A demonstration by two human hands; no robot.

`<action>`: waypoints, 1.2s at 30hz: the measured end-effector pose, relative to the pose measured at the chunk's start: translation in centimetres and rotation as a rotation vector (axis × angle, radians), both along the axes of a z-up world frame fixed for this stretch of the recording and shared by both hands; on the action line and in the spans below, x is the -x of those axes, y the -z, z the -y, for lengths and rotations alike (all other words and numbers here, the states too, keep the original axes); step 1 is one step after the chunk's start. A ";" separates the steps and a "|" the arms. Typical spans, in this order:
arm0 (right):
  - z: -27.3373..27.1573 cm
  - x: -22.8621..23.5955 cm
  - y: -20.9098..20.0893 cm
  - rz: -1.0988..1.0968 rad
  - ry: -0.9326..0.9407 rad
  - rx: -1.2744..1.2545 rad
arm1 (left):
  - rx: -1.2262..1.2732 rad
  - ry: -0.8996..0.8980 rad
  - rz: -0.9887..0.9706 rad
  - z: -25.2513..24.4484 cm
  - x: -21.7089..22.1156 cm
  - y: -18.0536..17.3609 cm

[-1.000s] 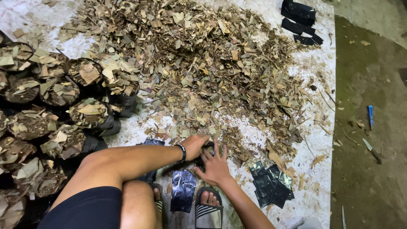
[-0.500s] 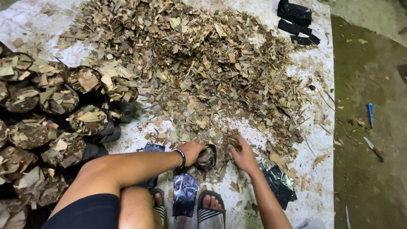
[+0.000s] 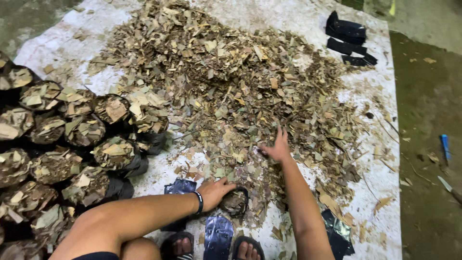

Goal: The person scoops dried leaves from a large pile on a white tarp and packs them into small black pouches. The person repeatedly fills each pouch, presses the contents down, and places the filled pouches into a growing stack on the left.

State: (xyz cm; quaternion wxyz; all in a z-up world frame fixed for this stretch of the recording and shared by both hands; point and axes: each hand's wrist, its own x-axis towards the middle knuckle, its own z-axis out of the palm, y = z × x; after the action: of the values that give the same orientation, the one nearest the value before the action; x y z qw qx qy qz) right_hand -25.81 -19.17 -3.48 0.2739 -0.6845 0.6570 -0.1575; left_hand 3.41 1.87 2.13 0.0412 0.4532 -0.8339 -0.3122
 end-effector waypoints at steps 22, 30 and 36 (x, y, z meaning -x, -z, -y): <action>-0.7 -8.4 -1.0 -0.506 -0.519 -0.154 | -0.033 -0.072 -0.131 0.9 0.8 -0.6; -4.7 -9.9 -8.8 -0.603 -0.288 -0.436 | -0.177 -0.120 -0.027 0.6 2.2 1.6; -5.8 -17.5 -10.7 -0.490 -0.313 -0.571 | -0.276 -0.117 -0.011 0.4 2.9 0.9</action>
State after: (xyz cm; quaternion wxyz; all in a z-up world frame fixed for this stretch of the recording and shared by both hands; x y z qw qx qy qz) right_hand -8.30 -13.33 7.20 0.3090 -0.6899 0.6081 0.2425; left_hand 0.50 1.50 1.26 0.0013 0.5005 -0.7552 -0.4233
